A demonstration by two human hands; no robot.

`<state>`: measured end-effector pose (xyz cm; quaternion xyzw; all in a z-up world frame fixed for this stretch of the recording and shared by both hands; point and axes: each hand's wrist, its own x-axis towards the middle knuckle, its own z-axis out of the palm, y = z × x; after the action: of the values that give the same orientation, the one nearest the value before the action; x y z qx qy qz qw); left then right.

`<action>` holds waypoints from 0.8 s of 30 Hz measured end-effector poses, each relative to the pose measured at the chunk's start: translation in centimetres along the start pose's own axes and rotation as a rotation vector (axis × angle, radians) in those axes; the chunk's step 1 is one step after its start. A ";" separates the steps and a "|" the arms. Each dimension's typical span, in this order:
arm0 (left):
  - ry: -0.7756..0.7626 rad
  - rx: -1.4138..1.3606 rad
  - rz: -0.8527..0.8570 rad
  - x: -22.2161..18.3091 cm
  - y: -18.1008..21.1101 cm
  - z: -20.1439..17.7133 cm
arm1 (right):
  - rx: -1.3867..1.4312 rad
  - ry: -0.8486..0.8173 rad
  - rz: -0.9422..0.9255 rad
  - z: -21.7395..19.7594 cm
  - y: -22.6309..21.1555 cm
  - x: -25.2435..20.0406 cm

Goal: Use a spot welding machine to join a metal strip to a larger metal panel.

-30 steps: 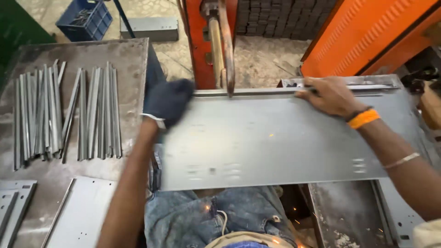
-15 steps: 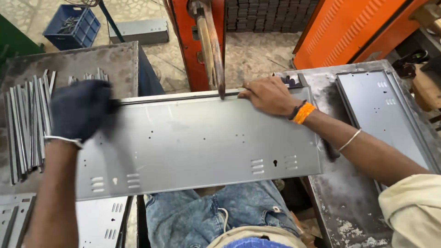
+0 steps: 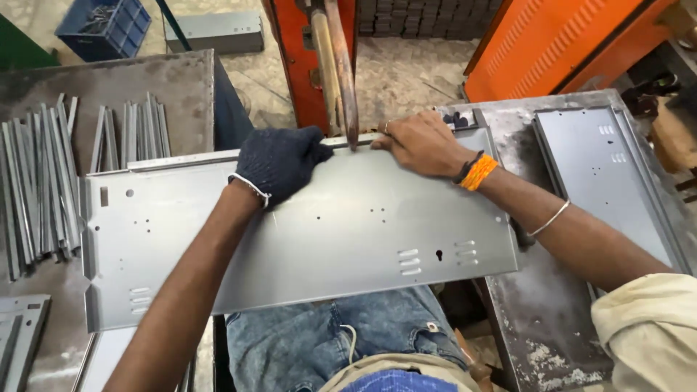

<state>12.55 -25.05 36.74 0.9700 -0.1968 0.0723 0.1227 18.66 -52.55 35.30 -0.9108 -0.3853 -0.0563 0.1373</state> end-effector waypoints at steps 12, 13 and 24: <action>0.013 0.071 -0.019 -0.6 -1.3 -1.2 | -0.067 -0.073 -0.001 -0.6 -0.9 0.6; 0.016 0.070 -0.016 -1.1 -1.9 -1.8 | -0.071 -0.072 0.001 -1.0 -1.0 0.4; 0.014 0.179 -0.153 -6.9 -7.5 -2.9 | 0.021 0.090 -0.199 1.6 1.5 -0.5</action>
<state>9.02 -15.04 36.70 0.9888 -0.1142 0.0869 0.0419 19.37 -53.43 33.33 -0.8630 -0.4679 -0.1065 0.1580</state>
